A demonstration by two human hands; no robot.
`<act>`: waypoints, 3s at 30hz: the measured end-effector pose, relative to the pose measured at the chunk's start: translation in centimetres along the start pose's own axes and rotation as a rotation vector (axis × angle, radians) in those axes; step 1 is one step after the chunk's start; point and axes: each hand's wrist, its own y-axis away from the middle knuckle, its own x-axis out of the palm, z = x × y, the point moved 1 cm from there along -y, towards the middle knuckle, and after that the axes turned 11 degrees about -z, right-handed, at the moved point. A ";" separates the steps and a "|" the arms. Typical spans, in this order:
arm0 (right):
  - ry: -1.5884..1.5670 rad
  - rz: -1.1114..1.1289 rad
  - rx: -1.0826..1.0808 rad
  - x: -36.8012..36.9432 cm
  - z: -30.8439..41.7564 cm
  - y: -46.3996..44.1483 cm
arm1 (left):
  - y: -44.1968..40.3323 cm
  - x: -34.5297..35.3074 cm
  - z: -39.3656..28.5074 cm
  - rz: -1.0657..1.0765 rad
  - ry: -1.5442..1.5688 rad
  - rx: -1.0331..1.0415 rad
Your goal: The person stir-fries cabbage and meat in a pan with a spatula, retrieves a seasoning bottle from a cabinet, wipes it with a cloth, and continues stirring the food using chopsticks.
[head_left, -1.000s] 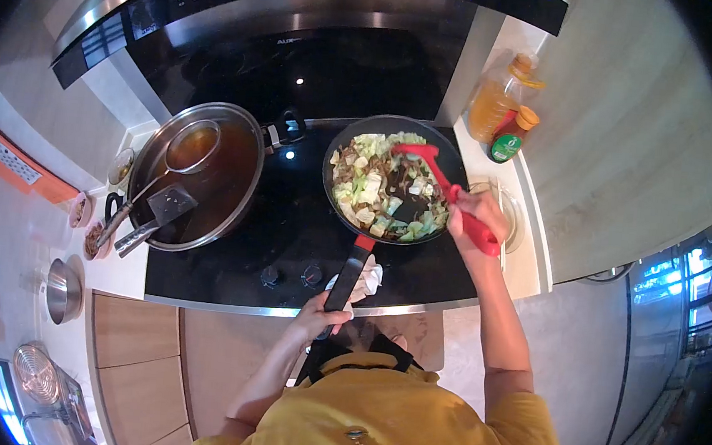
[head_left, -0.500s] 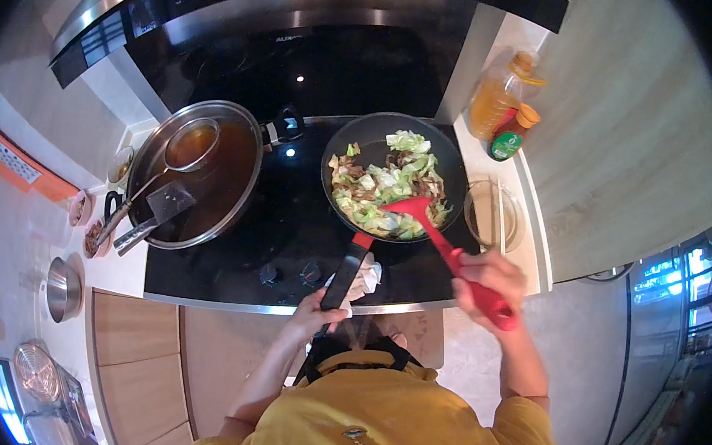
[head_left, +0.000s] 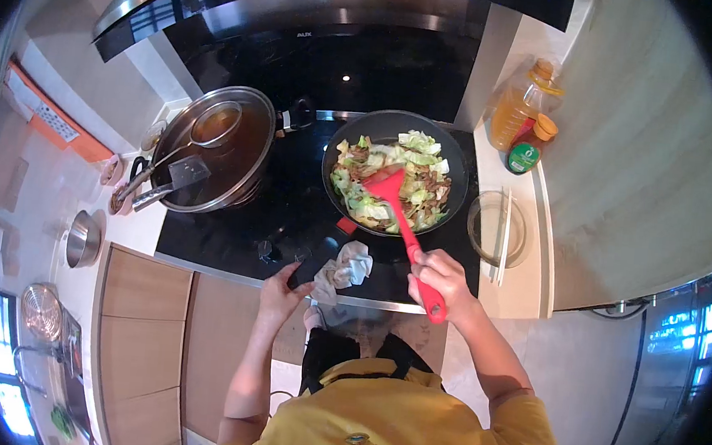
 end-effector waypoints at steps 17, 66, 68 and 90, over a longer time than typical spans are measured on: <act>0.202 -0.324 0.070 -0.8 -0.8 2.2 | -3.5 -1.8 0.0 -0.085 -0.227 0.096; -1.086 -1.372 1.284 -15.7 -17.7 22.3 | 7.9 40.0 -16.5 0.402 1.193 -0.951; -1.101 -1.387 1.268 -15.1 -17.8 22.4 | 7.6 40.3 -16.4 0.321 1.105 -0.920; -0.239 -0.869 1.295 -19.6 -5.6 19.9 | 7.0 39.0 -18.4 0.823 0.877 -0.526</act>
